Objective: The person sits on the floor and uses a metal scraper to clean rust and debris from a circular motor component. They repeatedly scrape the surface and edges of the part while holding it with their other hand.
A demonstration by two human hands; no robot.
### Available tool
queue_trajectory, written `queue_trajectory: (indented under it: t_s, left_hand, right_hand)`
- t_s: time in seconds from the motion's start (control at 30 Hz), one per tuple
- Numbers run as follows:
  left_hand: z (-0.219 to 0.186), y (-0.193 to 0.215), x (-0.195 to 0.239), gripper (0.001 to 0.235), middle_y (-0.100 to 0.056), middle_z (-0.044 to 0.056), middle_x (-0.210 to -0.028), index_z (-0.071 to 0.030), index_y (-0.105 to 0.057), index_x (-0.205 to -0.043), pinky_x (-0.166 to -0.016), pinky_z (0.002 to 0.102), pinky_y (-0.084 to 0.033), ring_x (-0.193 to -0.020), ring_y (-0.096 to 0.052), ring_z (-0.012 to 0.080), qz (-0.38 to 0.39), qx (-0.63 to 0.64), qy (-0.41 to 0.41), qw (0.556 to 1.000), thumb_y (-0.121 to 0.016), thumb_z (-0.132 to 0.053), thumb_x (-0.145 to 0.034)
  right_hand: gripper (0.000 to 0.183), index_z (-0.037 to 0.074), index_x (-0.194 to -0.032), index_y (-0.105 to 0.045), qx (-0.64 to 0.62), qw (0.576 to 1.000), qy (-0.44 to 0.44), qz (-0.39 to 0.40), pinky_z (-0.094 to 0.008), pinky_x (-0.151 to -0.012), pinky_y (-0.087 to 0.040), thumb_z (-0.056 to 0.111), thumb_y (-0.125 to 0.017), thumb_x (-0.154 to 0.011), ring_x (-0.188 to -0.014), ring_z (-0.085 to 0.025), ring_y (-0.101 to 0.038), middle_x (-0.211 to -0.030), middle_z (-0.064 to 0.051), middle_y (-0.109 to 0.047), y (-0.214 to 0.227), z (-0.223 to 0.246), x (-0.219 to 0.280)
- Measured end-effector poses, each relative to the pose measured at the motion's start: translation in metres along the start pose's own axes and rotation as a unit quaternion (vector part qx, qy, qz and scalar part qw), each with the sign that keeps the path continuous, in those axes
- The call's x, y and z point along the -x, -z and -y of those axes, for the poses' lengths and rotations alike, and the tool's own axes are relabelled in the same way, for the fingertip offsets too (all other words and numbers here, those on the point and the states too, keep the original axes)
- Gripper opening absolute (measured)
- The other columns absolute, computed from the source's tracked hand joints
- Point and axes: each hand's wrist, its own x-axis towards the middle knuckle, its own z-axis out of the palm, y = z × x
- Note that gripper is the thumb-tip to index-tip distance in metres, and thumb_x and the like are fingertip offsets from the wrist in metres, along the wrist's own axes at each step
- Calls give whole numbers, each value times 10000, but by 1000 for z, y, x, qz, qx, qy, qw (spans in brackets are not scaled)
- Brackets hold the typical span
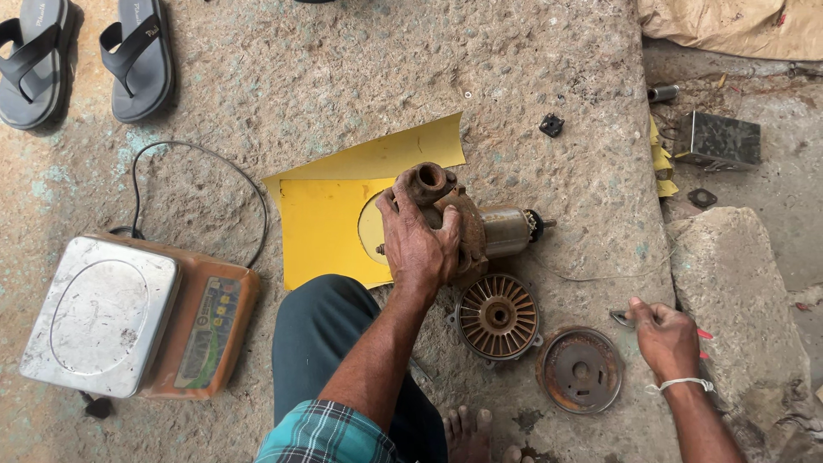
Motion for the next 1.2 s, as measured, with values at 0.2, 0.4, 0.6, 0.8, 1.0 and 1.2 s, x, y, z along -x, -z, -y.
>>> queue_trajectory:
  t_s: [0.2, 0.4, 0.6, 0.8, 1.0, 1.2]
  left_hand:
    - [-1, 2, 2, 714, -442, 221, -1343, -116, -391, -1473, -1073, 517, -468, -1252, -549, 394, 2, 10, -5, 1000, -718, -240, -850]
    - [-1, 0, 1, 717, -440, 217, -1339, -128, -395, -1471, -1066, 519, -474, -1255, -541, 403, -1, -2, -2, 1000, -730, -251, -849]
    - [2, 0, 2, 728, -435, 219, -1343, -128, -363, -1493, -1068, 534, -468, -1268, -530, 413, -4, -13, -34, 999, -726, -247, -873]
    - [0, 0, 2, 733, -431, 198, -1355, -154, -365, -1484, -1041, 545, -476, -1265, -541, 391, 11, -20, 11, 1000, -733, -255, -858]
    - [2, -2, 2, 740, -431, 212, -1344, -141, -364, -1496, -1066, 526, -479, -1254, -543, 398, -4, -10, -26, 1000, -723, -247, -858]
    - [3, -3, 2, 722, -443, 213, -1342, -136, -374, -1483, -1071, 522, -471, -1269, -537, 396, -9, -12, -22, 1000, -726, -246, -862]
  right_hand:
    - [347, 126, -1196, -776, 72, 996, -8, 59, -429, -870, -565, 368, -622, -1001, -907, -267, -779, -931, -131, -831, -26, -49, -4]
    - [369, 161, -1265, -743, 145, 984, -42, 91, -463, -915, -579, 366, -692, -961, -1037, -351, -761, -1112, -195, -792, -48, -55, 17]
    - [355, 155, -1227, -753, 103, 991, -12, 89, -485, -964, -568, 379, -669, -964, -1090, -367, -747, -1209, -175, -766, -52, -16, 28]
    - [335, 150, -1195, -764, 93, 990, -7, 110, -475, -993, -553, 359, -676, -949, -1131, -363, -728, -1218, -174, -759, -57, -8, 34]
    - [339, 125, -1172, -772, 67, 993, 8, 94, -456, -939, -573, 362, -683, -947, -1030, -332, -760, -1082, -157, -804, -50, -4, 36]
    - [344, 135, -1261, -725, -9, 991, -54, 121, -421, -817, -607, 331, -641, -992, -770, -264, -778, -1000, -86, -822, -43, 22, 48]
